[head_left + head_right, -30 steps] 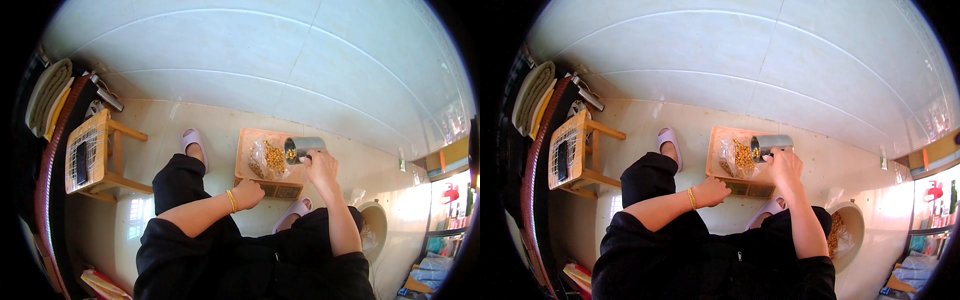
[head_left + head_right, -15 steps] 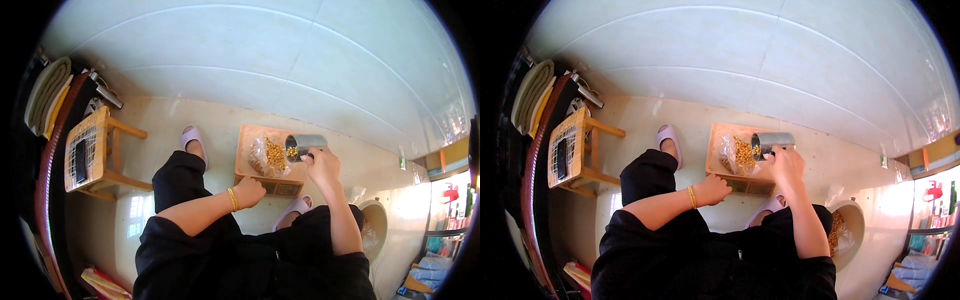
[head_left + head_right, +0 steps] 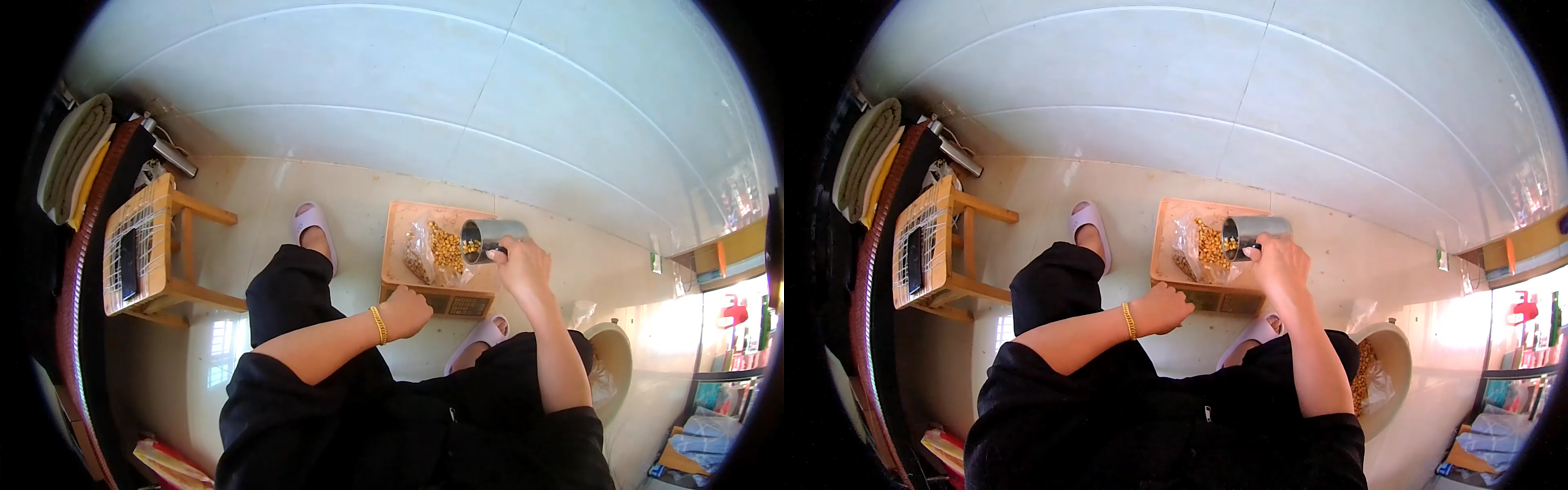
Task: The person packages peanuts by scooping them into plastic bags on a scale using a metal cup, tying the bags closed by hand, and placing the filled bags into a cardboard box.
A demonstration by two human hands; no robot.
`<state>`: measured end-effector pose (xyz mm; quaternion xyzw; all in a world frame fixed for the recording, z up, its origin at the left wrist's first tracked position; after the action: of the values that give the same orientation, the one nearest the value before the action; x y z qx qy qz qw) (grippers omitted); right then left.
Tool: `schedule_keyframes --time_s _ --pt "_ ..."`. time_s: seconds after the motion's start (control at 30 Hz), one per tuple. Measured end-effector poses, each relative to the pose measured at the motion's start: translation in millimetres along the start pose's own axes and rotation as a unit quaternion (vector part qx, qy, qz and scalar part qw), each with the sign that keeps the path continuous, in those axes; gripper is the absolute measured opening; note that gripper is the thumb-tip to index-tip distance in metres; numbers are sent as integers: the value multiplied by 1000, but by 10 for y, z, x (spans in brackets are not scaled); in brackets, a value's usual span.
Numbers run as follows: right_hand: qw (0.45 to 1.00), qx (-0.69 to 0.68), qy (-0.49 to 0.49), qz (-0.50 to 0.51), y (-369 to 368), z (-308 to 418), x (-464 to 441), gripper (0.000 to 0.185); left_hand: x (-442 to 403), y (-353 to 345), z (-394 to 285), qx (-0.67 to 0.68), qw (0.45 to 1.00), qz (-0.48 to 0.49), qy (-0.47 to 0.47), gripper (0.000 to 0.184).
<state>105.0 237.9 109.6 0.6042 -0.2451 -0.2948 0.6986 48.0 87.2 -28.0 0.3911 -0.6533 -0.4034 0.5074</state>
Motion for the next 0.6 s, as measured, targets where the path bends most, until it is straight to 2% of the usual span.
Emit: schedule_keyframes --time_s 0.6 --pt "1000 -7 -5 1 63 46 30 20 -7 -17 -25 7 1000 13 -1 26"
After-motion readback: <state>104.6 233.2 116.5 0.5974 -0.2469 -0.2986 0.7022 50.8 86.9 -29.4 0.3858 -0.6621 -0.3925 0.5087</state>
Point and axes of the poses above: each hand's wrist, its own x-axis away from the middle knuckle, its own y-axis out of the back of the hand, z = x × y, the point moved 10 cm from there along -x, towards the middle knuckle, and after that the axes turned 11 degrees about y, right-handed, at the moved point
